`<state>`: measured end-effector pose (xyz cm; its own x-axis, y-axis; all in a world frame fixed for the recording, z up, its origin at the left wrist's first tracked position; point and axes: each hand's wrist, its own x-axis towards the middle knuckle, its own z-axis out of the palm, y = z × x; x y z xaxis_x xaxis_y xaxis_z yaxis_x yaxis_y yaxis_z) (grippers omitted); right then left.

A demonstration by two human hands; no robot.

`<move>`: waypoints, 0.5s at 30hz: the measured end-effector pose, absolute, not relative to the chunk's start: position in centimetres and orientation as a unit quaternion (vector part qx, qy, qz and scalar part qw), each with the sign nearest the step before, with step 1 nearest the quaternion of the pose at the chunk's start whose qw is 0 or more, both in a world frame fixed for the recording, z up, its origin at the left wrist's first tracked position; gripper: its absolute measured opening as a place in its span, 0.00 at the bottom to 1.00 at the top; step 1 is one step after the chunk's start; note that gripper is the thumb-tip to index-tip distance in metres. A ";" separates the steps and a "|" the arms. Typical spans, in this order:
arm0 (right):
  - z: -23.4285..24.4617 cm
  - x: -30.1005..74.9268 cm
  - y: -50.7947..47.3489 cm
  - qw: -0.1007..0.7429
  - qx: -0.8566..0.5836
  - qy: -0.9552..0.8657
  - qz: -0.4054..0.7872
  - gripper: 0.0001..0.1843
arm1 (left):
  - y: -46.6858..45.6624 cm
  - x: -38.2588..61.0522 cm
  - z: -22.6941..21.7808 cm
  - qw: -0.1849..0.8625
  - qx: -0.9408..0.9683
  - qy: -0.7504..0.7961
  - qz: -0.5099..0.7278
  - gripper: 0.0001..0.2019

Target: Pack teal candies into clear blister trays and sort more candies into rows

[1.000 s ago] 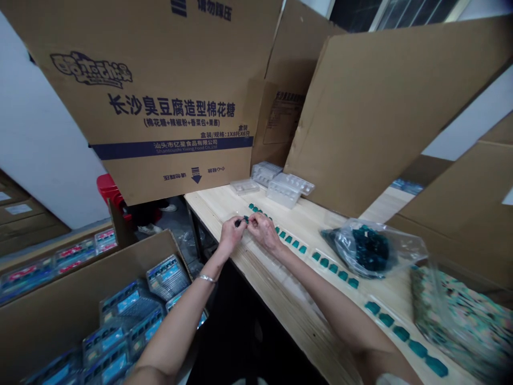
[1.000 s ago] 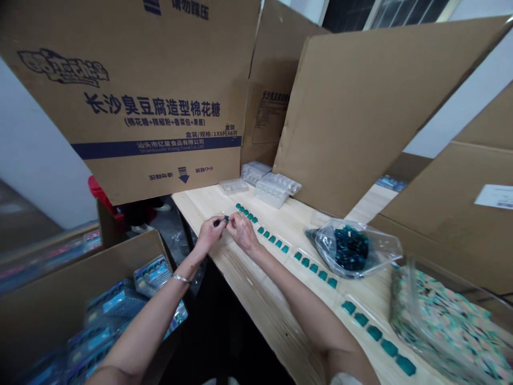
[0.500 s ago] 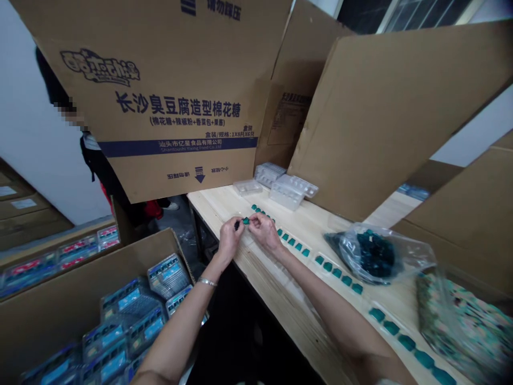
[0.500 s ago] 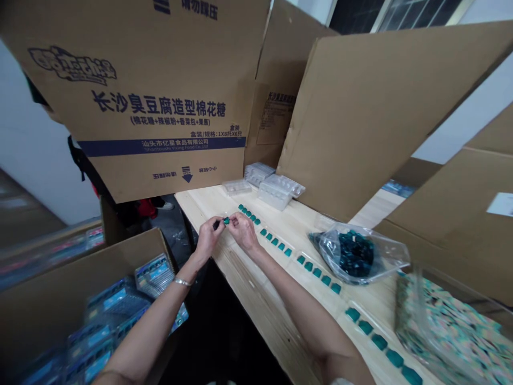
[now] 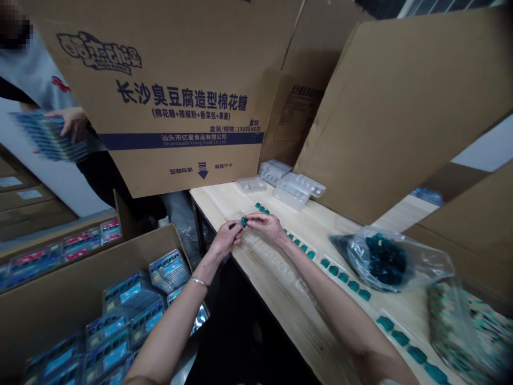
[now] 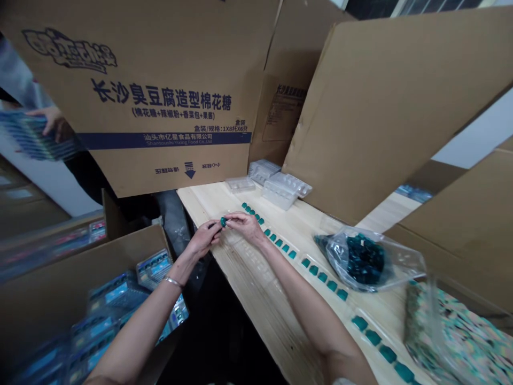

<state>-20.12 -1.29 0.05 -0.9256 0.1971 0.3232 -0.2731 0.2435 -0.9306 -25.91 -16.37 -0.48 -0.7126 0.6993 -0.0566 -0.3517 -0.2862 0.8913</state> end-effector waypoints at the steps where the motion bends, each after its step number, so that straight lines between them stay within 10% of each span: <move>1: 0.1 -20.2 -1.5 0.196 0.034 -0.774 0.602 0.14 | -16.4 -26.0 -0.5 0.339 0.170 0.489 0.786 0.16; 15: 0.4 -27.4 3.3 0.188 0.215 -0.935 0.211 0.13 | -18.4 -29.0 -3.7 0.071 0.243 0.786 0.565 0.16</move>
<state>-27.41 3.30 0.38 -0.8365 -0.3226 0.4430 -0.4814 0.8188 -0.3128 -28.96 -18.37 -3.70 -0.8724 0.4609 0.1628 0.3013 0.2448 0.9216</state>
